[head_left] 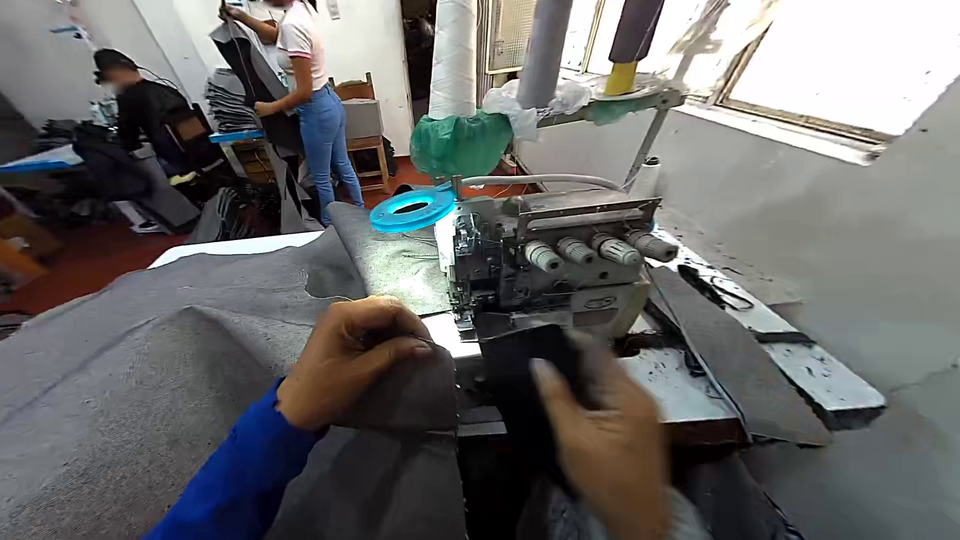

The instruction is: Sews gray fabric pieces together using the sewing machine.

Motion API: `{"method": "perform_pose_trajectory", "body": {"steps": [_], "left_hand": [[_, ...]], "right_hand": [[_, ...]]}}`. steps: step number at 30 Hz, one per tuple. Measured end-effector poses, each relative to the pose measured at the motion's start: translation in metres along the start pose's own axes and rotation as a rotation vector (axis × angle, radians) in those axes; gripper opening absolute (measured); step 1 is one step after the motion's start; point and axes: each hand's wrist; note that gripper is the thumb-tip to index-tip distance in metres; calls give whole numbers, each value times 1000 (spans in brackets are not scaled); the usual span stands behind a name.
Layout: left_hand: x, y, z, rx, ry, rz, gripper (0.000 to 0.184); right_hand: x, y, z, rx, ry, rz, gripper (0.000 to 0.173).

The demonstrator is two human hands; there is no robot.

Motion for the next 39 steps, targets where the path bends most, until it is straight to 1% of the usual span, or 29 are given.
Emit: {"method": "perform_pose_trajectory", "body": {"steps": [2,4,6,7,9,10,11,12,13,14,15,16,17,18,19,20,22,24,25,27,28,31,33,36,39], "left_hand": [[-7,3,1,-14,20,-73,8],[-8,4,4,-18,4,-114,8],[-5,3,7,-28,-50,-83,6],[-4,3,9,-42,-84,-64,5],[-2,2,12,-50,-136,-82,6],[-1,2,12,-41,-155,-89,6],[1,2,11,-26,-169,-92,6],[2,3,10,-9,-185,-88,7],[4,4,8,12,-206,-77,8],[7,4,5,41,-227,-70,9],[11,6,3,72,-238,-74,12],[16,8,1,101,-231,-98,14],[24,12,-1,120,-198,-154,16],[32,16,-2,120,-129,-251,17],[41,23,-1,92,-32,-376,17],[48,30,0,47,73,-504,18],[50,40,3,-20,256,-749,19],[36,48,11,-26,319,-911,18],[24,52,16,10,299,-988,20],[2,64,24,98,192,-1090,31],[-4,71,27,112,159,-1122,36],[0,84,29,66,140,-1140,40],[6,86,25,33,115,-1098,36],[16,84,16,3,57,-989,27],[12,75,11,16,13,-920,29]], "right_hand": [[5,45,5,-16,34,-108,19],[12,66,8,41,46,-255,19],[17,74,8,103,87,-365,22],[18,75,8,119,137,-412,19],[18,76,9,101,254,-479,11],[16,77,11,72,298,-519,13],[14,77,13,43,328,-563,14],[11,76,17,35,341,-603,12],[6,74,23,61,331,-624,4],[-1,70,30,123,293,-615,17],[-8,66,39,217,259,-590,33],[-15,63,48,299,247,-568,42],[-21,63,58,366,257,-555,39],[-26,63,68,419,290,-548,29],[-30,64,76,443,331,-534,21],[-31,65,81,447,370,-516,17],[-32,62,87,463,434,-493,16],[-30,57,92,499,505,-533,18],[-29,54,95,516,531,-574,18],[-27,48,96,527,559,-662,19],[-25,45,95,522,583,-696,18],[-24,39,85,489,623,-765,17],[-28,37,77,487,614,-759,17],[-33,36,59,493,531,-711,20],[-35,34,44,478,383,-575,33]]}}
Point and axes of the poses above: each hand's wrist, its own z-axis away from the middle knuckle, its own y-axis out of the palm, x = y × z, and after that the axes turned 6 degrees about -x, right-handed
